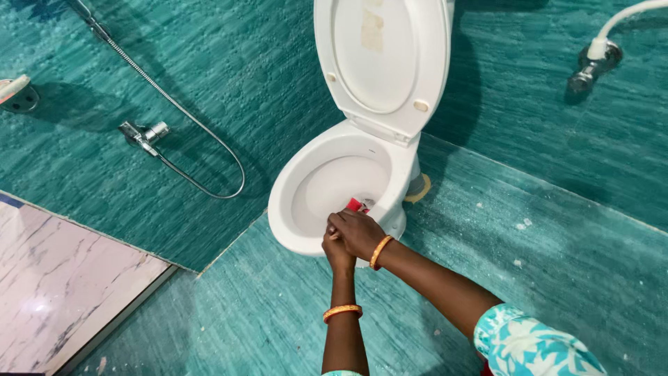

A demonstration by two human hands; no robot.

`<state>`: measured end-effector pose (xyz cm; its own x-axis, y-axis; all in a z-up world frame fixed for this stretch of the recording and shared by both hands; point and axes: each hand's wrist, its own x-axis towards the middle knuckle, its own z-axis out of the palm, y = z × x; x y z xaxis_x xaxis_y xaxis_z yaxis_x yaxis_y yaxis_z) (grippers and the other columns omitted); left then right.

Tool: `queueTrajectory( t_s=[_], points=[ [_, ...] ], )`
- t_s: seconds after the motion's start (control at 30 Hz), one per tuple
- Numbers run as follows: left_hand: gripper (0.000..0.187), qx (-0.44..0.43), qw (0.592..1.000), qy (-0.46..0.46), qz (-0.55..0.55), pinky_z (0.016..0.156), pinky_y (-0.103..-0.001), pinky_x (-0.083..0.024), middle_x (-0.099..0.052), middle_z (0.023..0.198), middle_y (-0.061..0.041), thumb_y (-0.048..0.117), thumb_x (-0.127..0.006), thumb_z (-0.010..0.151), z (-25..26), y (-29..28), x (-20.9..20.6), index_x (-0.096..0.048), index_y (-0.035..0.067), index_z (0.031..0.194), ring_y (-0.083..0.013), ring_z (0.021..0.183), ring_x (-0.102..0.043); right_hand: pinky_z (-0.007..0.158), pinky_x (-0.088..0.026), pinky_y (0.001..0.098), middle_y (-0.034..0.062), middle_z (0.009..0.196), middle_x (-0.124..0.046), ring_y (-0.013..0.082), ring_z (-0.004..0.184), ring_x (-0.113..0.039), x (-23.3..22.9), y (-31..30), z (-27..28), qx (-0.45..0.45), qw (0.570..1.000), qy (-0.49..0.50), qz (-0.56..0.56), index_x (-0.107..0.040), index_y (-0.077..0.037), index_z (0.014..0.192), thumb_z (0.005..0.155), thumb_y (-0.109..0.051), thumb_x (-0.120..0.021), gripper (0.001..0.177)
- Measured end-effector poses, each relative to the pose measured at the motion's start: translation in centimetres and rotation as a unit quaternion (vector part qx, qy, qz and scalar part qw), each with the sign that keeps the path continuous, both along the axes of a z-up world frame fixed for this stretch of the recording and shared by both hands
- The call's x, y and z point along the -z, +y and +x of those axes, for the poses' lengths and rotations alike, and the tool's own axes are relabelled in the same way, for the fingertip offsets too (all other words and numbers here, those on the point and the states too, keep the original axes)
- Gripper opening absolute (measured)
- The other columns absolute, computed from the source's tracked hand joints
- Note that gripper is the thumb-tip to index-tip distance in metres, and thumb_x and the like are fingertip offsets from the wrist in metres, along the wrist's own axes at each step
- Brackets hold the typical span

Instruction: The person uses a brush to scrub the inside of a toilet bowl.

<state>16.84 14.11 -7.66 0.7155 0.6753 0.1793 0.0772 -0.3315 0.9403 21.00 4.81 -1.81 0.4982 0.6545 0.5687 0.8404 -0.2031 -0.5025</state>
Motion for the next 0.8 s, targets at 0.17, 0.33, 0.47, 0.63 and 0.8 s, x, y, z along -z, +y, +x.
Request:
queueTrajectory(
  t_s=[0.17, 0.33, 0.47, 0.63, 0.8],
  points=[
    [0.027, 0.001, 0.998, -0.042, 0.056, 0.077, -0.035, -0.054, -0.076, 0.096, -0.015, 0.020, -0.069, 0.090, 1.5, -2.0, -5.0, -0.069, 0.001, 0.109, -0.0236, 0.089, -0.071, 0.075, -0.055, 0.0482, 0.0152, 0.096, -0.065, 0.0367, 0.085, -0.067, -4.8, -1.6, 3.2, 0.023, 0.997, 0.033, -0.066, -0.058, -0.012, 0.108, 0.091, -0.019, -0.063, 0.019],
    [0.019, -0.066, 0.992, -0.055, 0.093, 0.074, -0.036, -0.053, -0.075, 0.091, -0.017, 0.017, -0.070, 0.089, 2.9, -3.3, -7.5, -0.071, 0.001, 0.099, -0.0262, 0.085, -0.070, 0.077, -0.054, 0.0503, 0.0165, 0.102, -0.067, 0.0379, 0.090, -0.068, -10.4, -2.9, 4.1, 0.014, 0.992, 0.043, -0.113, -0.053, -0.012, 0.116, 0.092, -0.026, -0.061, 0.028],
    [0.014, -0.077, 0.989, -0.119, 0.037, 0.069, -0.032, -0.050, -0.068, 0.084, -0.010, 0.012, -0.066, 0.089, 4.7, -3.7, -1.1, -0.066, -0.002, 0.094, -0.0177, 0.079, -0.061, 0.083, -0.052, 0.0528, 0.0186, 0.106, -0.066, 0.0391, 0.093, -0.068, -6.5, -2.6, 4.0, -0.014, 0.985, 0.023, -0.172, -0.048, -0.012, 0.123, 0.092, -0.033, -0.062, 0.040],
    [0.014, -0.006, 0.949, -0.211, -0.233, 0.069, -0.027, -0.047, -0.063, 0.086, -0.002, 0.002, -0.050, 0.086, 7.9, -2.2, 1.2, -0.064, -0.002, 0.089, -0.0112, 0.080, -0.056, 0.086, -0.053, 0.0485, 0.0165, 0.109, -0.065, 0.0355, 0.098, -0.068, -7.1, -2.3, 6.5, -0.027, 0.975, 0.025, -0.219, -0.046, -0.012, 0.128, 0.091, -0.031, -0.061, 0.044],
    [0.022, -0.019, 0.991, -0.132, 0.013, 0.072, -0.027, -0.051, -0.070, 0.084, -0.007, 0.015, -0.057, 0.100, 8.6, -4.2, -7.4, -0.063, -0.002, 0.089, -0.0114, 0.080, -0.065, 0.082, -0.054, 0.0472, 0.0149, 0.108, -0.065, 0.0358, 0.095, -0.067, -14.0, -4.2, 8.7, 0.015, 0.980, 0.076, -0.184, -0.044, -0.012, 0.120, 0.096, -0.033, -0.060, 0.036]
  ],
)
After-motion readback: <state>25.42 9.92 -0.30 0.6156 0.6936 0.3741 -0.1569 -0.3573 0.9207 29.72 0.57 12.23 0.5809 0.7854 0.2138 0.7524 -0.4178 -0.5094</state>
